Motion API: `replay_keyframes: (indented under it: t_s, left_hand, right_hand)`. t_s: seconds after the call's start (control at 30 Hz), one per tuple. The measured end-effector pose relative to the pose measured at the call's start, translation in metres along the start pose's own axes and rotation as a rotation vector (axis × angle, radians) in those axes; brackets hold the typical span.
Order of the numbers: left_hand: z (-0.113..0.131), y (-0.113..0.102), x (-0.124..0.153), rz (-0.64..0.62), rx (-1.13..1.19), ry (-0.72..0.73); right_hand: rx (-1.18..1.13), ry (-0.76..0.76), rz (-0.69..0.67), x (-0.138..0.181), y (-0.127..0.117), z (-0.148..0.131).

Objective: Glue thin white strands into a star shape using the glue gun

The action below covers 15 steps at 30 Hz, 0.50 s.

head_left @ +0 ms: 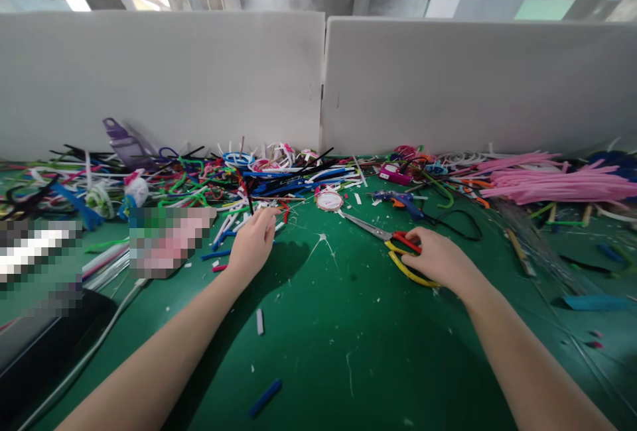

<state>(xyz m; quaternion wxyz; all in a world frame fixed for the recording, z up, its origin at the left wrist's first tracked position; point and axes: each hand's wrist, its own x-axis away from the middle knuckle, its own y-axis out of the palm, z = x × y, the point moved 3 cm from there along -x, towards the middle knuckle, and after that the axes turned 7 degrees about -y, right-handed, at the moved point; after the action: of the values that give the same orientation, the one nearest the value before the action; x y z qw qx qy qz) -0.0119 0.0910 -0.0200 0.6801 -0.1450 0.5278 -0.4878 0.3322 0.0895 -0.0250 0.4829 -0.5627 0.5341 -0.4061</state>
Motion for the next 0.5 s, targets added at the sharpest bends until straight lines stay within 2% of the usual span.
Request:
replay_keyframes:
  t_s: [0.13,0.27,0.5]
  left_hand:
    - [0.001,0.001,0.001,-0.009,0.001,0.004]
    - [0.001,0.002,0.002,0.009,0.017,0.033]
    - [-0.004,0.008,0.001,-0.023,0.061,0.043]
  right_hand:
    - [0.037,-0.058,0.016,0.000,0.005,0.003]
    - [0.125,-0.104,0.101,0.001,0.006,-0.002]
    - [0.153,-0.039,0.165,0.003,0.002,-0.018]
